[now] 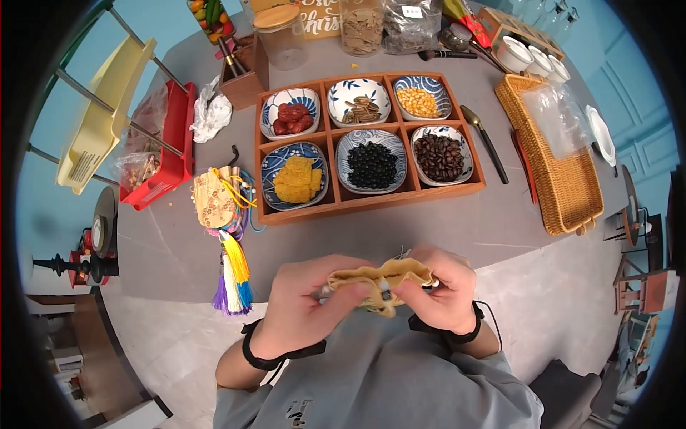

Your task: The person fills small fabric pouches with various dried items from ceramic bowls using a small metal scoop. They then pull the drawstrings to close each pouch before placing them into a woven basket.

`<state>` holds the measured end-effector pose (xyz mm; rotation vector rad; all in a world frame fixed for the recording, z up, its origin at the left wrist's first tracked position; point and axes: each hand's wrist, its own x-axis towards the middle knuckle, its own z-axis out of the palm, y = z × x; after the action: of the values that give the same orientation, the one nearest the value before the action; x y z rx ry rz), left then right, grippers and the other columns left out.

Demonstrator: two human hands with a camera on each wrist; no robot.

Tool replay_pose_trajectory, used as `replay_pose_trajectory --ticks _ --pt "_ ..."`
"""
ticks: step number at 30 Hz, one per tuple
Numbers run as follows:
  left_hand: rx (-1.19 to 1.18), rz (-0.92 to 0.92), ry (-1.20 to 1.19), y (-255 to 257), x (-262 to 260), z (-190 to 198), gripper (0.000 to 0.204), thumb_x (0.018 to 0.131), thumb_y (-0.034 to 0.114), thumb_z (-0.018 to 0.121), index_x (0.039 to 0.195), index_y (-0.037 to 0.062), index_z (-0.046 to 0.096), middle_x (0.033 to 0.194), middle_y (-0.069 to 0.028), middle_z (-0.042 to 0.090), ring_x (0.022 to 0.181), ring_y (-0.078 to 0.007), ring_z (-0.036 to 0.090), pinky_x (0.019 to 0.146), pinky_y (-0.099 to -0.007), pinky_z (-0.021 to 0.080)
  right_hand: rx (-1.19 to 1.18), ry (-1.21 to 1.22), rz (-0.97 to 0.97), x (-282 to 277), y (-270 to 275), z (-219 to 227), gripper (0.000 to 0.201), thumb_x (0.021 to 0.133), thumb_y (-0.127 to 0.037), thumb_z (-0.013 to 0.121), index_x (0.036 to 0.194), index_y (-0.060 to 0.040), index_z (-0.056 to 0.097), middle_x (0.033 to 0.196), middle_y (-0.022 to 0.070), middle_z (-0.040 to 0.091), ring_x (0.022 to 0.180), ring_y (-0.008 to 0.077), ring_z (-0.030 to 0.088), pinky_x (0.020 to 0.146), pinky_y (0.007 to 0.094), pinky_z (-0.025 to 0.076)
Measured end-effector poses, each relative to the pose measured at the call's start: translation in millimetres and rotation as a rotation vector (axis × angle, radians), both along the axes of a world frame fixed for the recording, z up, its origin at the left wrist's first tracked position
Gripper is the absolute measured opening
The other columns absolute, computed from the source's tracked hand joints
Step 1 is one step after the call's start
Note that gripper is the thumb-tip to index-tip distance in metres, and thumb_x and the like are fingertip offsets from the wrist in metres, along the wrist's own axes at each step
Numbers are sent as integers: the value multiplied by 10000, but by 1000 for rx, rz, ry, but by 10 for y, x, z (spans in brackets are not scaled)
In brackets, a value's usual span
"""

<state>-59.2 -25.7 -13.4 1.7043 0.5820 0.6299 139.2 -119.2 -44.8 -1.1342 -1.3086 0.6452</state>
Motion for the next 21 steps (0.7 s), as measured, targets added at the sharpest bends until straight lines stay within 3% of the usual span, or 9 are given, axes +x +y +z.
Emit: replay_pose_trajectory --ticks 2,6,10,13,14,15,17,20,21 --pt "7 55 40 -8 -35 -7 258 915 31 734 1171 -3 721 958 -112 770 827 -156 743 729 -262 560 4 -26 110 38 26 46 117 851 5 782 914 6 683 771 80 662 598 144 577 529 277 424" --pt "151 57 32 1 -126 19 288 924 14 721 1210 -16 703 998 -102 769 871 -136 735 763 -258 561 43 -80 46 -13 100 97 101 869 20 760 960 15 718 787 91 687 598 146 622 530 263 453" --pt "-175 121 -292 -6 -229 -57 303 956 -32 678 1257 -56 655 1150 -110 738 1007 -131 696 874 -279 559 112 -111 20 -118 343 336 114 878 -12 754 986 -3 716 759 81 674 588 157 620 535 287 463" --pt "-103 247 -241 101 -526 -63 253 966 -40 667 1218 -63 662 1133 -100 735 1021 -125 687 886 -283 558 67 -258 204 -166 732 678 112 877 -64 736 962 -18 680 710 97 635 557 225 617 515 344 450" --pt "-87 328 -263 144 -642 -71 244 958 -57 670 1202 -60 664 1127 -90 734 1013 -117 683 891 -286 561 -2 -332 285 -197 860 775 108 875 -48 722 961 -21 663 746 75 628 589 177 590 545 314 450" --pt "-58 387 -265 202 -788 -57 205 980 -4 668 1180 -47 671 1113 -88 738 1014 -117 683 886 -286 561 -70 -407 365 -247 1002 851 107 873 -33 707 961 -24 647 782 54 621 620 128 563 575 285 449" --pt "-102 558 -456 342 -878 2 249 1022 114 647 1207 -52 647 1045 -98 745 941 -136 707 853 -286 575 55 -411 421 -464 1348 902 91 899 -87 682 903 -21 619 659 83 570 536 147 543 526 310 427" --pt "-192 751 -530 368 -857 172 390 1065 279 569 1243 -68 588 960 -139 733 769 -179 719 691 -281 587 275 -399 418 -847 1896 924 181 922 -161 649 825 -8 644 568 111 558 521 179 574 522 374 438" --pt "-219 661 -455 403 -986 174 384 1071 282 551 1229 -67 588 937 -148 724 715 -182 703 631 -278 572 195 -456 484 -926 2069 979 199 922 -168 650 806 -7 652 575 110 577 524 188 582 527 379 444"
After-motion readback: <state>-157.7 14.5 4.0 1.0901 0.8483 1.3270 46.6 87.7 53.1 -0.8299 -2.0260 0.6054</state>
